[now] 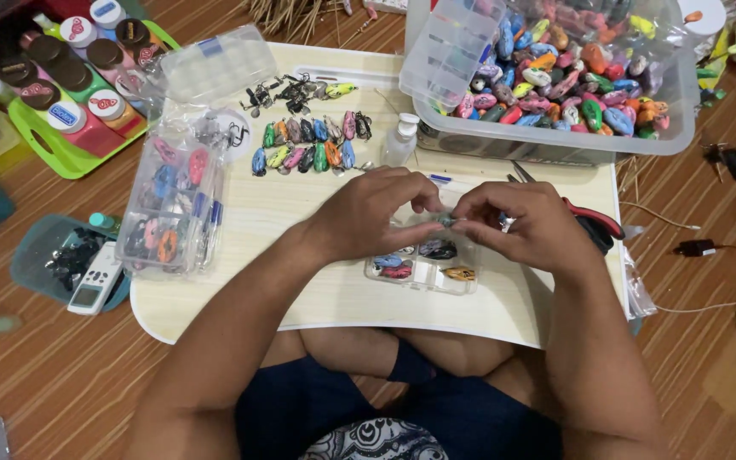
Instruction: Assembling and organizing fishing lures into a compartmented plastic box
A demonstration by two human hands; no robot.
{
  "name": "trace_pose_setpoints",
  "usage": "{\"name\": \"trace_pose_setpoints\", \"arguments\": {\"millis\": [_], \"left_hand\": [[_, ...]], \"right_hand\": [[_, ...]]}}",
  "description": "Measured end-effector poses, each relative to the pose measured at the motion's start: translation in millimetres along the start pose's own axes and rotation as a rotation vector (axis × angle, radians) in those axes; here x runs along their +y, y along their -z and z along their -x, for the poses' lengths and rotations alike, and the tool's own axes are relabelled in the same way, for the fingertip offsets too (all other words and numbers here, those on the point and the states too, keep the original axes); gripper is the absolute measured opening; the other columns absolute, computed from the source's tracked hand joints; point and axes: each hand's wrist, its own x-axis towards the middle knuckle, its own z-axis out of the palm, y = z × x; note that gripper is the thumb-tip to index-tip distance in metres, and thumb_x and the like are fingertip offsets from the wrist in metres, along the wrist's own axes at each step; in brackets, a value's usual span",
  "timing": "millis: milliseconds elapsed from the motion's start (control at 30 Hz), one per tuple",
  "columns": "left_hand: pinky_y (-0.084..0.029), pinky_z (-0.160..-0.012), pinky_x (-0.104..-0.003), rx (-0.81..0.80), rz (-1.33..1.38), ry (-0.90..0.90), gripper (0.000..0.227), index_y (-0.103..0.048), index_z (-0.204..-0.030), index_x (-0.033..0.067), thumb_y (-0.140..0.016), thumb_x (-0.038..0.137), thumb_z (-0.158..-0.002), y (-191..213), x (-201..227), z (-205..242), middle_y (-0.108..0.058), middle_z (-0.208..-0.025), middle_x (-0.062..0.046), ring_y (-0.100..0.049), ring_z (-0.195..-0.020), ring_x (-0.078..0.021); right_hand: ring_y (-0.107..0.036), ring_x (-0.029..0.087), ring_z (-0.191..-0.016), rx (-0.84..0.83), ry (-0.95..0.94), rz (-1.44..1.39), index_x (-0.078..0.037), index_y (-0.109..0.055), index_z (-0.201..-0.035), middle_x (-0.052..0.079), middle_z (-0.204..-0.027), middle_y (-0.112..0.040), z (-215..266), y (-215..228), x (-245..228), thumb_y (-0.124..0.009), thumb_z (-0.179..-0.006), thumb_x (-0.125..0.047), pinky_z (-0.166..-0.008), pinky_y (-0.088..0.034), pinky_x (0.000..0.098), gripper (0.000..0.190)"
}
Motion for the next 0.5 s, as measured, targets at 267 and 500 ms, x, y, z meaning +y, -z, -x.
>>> {"name": "trace_pose_setpoints", "arguments": {"millis": [267, 500], "left_hand": [[-0.048, -0.095, -0.048, -0.296, -0.194, -0.051, 0.078, -0.062, -0.124, 0.0106, -0.087, 0.061, -0.069, 0.1, 17.0, 0.7, -0.063, -0.121, -0.013, -0.058, -0.112, -0.0324], [-0.045, -0.099, -0.047, -0.374, -0.357, -0.024, 0.080, -0.059, -0.129, 0.0112, -0.080, 0.066, -0.075, -22.5, 6.4, 12.0, -0.057, -0.121, -0.010, -0.054, -0.118, -0.0312]], "right_hand": [[-0.073, 0.039, -0.064, -0.375, -0.544, 0.172, 0.000, -0.075, -0.084, 0.022, -0.073, -0.078, 8.0, 24.1, -2.2, -0.080, -0.077, -0.009, -0.066, -0.055, 0.0482, 0.013], [-0.079, 0.037, -0.084, -0.429, -0.492, 0.335, -0.014, -0.079, -0.088, 0.012, -0.082, -0.082, 3.7, 14.8, 2.0, -0.083, -0.076, -0.018, -0.072, -0.059, 0.0461, 0.013]]}}
